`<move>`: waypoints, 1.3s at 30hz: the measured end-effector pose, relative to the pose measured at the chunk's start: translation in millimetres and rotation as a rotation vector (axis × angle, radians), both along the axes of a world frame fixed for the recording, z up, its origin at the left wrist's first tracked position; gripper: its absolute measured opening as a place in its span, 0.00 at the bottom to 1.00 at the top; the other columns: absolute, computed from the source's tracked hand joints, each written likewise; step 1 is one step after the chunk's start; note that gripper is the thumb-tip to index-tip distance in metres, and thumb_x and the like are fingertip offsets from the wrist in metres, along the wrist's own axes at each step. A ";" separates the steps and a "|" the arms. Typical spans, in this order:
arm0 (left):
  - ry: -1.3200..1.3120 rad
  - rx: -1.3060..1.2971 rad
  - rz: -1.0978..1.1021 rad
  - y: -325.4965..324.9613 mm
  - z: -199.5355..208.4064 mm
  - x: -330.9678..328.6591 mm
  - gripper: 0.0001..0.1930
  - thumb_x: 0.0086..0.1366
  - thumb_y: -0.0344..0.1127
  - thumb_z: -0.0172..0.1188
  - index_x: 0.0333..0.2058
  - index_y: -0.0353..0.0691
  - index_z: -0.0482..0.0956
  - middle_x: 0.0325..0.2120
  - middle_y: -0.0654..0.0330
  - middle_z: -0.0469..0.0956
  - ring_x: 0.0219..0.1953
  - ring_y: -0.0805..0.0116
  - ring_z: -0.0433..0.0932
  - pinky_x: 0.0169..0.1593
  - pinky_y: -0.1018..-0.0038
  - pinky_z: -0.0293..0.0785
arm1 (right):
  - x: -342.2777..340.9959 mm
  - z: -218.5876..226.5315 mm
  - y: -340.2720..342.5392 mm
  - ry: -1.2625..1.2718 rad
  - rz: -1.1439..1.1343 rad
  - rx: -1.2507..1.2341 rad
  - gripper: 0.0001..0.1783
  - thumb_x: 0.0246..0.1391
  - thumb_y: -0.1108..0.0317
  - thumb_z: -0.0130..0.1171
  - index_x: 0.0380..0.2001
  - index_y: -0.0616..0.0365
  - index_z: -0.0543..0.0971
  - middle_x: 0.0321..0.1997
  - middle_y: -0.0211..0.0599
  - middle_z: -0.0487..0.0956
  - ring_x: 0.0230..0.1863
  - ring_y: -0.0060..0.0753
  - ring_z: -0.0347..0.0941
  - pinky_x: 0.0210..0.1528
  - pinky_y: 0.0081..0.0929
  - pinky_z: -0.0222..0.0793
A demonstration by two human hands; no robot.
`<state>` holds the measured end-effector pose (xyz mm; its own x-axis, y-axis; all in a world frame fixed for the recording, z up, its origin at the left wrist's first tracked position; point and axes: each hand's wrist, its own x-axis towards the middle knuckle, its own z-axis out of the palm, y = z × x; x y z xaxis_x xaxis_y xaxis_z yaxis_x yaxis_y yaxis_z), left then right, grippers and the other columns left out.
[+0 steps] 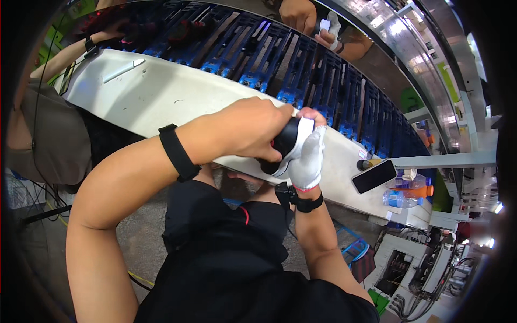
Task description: Manually assemble and inspect shoe components on a production line.
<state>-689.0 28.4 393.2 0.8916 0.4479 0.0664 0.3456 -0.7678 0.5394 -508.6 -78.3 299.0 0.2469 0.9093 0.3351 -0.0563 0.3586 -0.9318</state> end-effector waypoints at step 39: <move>-0.712 -0.733 0.231 -81.1 -52.3 -135.2 0.45 0.58 0.34 0.87 0.69 0.40 0.69 0.70 0.48 0.74 0.70 0.59 0.75 0.75 0.62 0.69 | -29.7 -3.1 -88.3 0.360 0.110 -0.218 0.58 0.49 0.48 0.89 0.73 0.53 0.63 0.73 0.53 0.76 0.70 0.48 0.78 0.72 0.44 0.77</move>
